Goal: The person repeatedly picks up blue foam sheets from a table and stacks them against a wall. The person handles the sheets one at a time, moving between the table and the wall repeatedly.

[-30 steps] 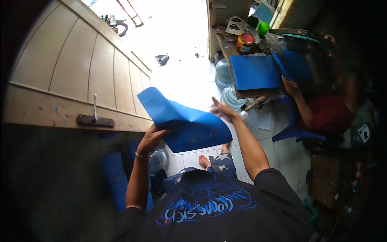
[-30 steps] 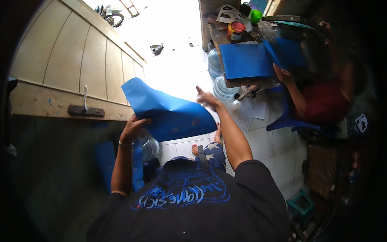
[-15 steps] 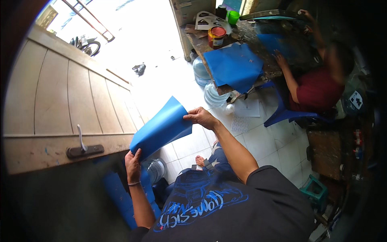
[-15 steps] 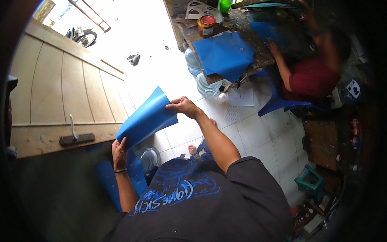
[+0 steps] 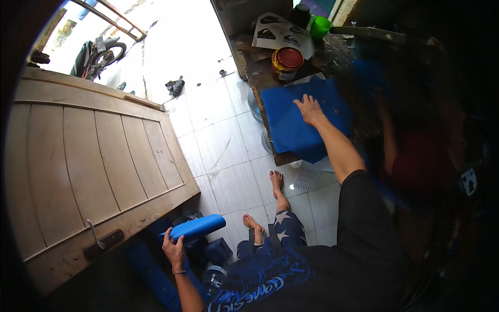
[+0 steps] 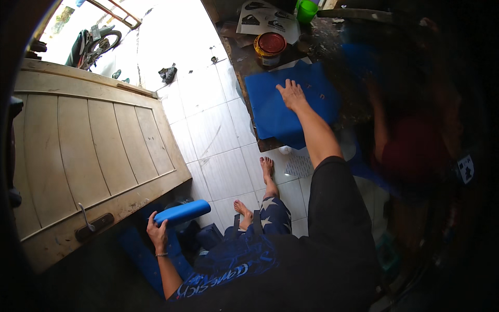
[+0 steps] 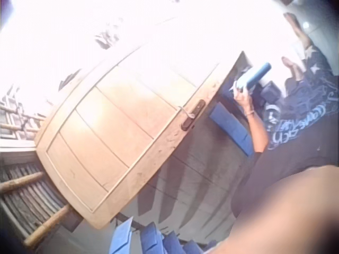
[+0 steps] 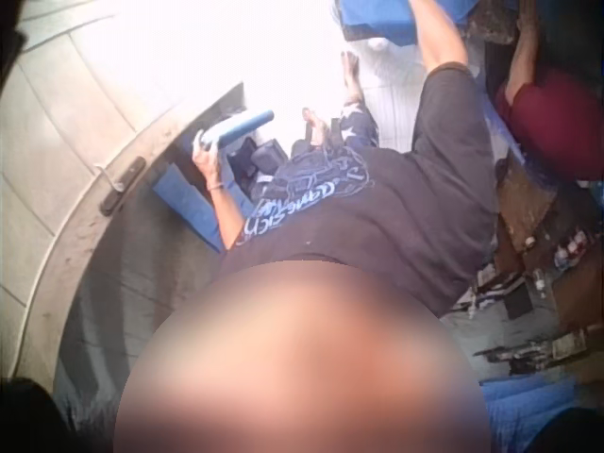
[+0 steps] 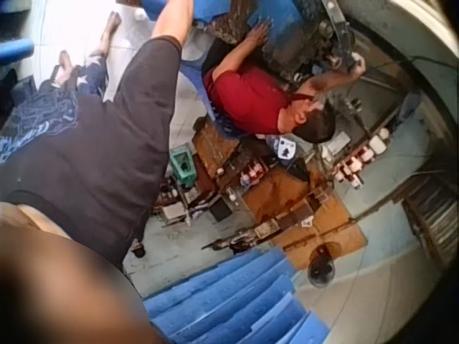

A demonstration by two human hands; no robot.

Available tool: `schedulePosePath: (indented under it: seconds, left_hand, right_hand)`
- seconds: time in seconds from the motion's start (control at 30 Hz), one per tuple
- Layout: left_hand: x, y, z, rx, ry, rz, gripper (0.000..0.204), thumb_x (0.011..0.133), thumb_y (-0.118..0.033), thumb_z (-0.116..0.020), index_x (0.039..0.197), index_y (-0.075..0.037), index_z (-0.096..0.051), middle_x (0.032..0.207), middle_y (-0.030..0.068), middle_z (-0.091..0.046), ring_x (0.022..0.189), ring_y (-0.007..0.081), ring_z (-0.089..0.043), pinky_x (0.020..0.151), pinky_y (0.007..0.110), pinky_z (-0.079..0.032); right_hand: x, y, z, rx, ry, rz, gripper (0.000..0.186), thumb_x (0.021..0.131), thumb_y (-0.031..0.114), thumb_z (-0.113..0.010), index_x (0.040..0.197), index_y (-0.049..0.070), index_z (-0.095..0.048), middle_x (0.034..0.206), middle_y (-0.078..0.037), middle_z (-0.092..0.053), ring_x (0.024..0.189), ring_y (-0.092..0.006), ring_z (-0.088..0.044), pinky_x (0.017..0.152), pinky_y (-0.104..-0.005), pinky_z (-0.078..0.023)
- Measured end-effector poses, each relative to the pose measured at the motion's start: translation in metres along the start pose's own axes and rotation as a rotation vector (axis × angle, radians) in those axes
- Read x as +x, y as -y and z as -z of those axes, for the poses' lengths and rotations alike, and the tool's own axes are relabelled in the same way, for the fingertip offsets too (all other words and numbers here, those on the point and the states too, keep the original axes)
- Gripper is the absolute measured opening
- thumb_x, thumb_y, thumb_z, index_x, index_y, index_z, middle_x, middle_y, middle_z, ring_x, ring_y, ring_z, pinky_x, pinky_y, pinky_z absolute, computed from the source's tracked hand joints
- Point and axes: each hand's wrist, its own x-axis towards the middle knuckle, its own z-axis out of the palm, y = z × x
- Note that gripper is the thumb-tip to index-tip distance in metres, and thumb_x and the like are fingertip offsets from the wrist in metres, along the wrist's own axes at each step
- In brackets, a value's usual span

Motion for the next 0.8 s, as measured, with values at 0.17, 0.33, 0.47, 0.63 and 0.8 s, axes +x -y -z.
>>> schedulePosePath:
  seconds: [0.17, 0.33, 0.47, 0.63, 0.8]
  left_hand:
    - [-0.041, 0.011, 0.001, -0.123, -0.169, 0.156, 0.041, 0.067, -0.002, -0.07, 0.105, -0.001, -0.056, 0.061, -0.0026, -0.037, 0.054, 0.0069, -0.031, 0.047, 0.023, -0.028]
    - [-0.075, 0.017, -0.008, -0.056, -0.182, 0.335, 0.043, 0.066, 0.0, -0.07, 0.107, 0.002, -0.055, 0.089, 0.0067, -0.058, 0.06, 0.0098, -0.044, 0.056, 0.023, -0.04]
    - [-0.104, 0.025, -0.021, -0.321, -0.213, 0.474, 0.043, 0.071, 0.004, -0.065, 0.111, 0.006, -0.049, 0.099, 0.0131, -0.058, 0.086, 0.0174, -0.059, 0.075, 0.027, -0.047]
    - [-0.154, 0.048, -0.034, -0.287, -0.338, 0.541, 0.042, 0.067, -0.008, -0.07, 0.106, -0.002, -0.056, 0.1, 0.0142, -0.061, 0.089, 0.0259, -0.06, 0.078, 0.032, -0.047]
    - [-0.218, 0.081, -0.049, -0.28, -0.481, 0.714, 0.041, 0.069, -0.012, -0.07, 0.106, -0.007, -0.055, 0.095, 0.0154, -0.062, 0.087, 0.0302, -0.059, 0.076, 0.035, -0.047]
  right_hand:
    - [0.048, -0.021, 0.006, -0.142, 0.128, 0.28, 0.035, 0.072, 0.001, -0.054, 0.105, 0.012, -0.058, 0.116, -0.016, -0.042, 0.114, -0.0324, -0.038, 0.097, -0.0446, -0.032]
    - [0.062, -0.035, 0.01, -0.164, 0.258, 0.44, 0.015, 0.069, 0.005, -0.058, 0.083, 0.008, -0.061, 0.11, -0.014, -0.048, 0.111, -0.0304, -0.04, 0.094, -0.0463, -0.033]
    - [0.072, -0.043, 0.009, -0.226, 0.395, 0.581, 0.026, 0.065, 0.007, -0.061, 0.09, 0.01, -0.053, 0.083, -0.011, -0.059, 0.096, -0.0305, -0.053, 0.091, -0.0542, -0.03]
    - [0.05, -0.014, 0.047, -0.564, 0.594, 0.792, 0.051, 0.056, 0.02, -0.073, 0.104, 0.012, -0.06, 0.103, -0.013, -0.056, 0.104, -0.0329, -0.05, 0.099, -0.0565, -0.025]
    - [-0.01, 0.098, 0.096, -0.419, 0.842, 0.851, 0.023, 0.058, 0.013, -0.068, 0.08, 0.005, -0.067, 0.076, -0.016, -0.064, 0.073, -0.0289, -0.063, 0.07, -0.0353, -0.051]
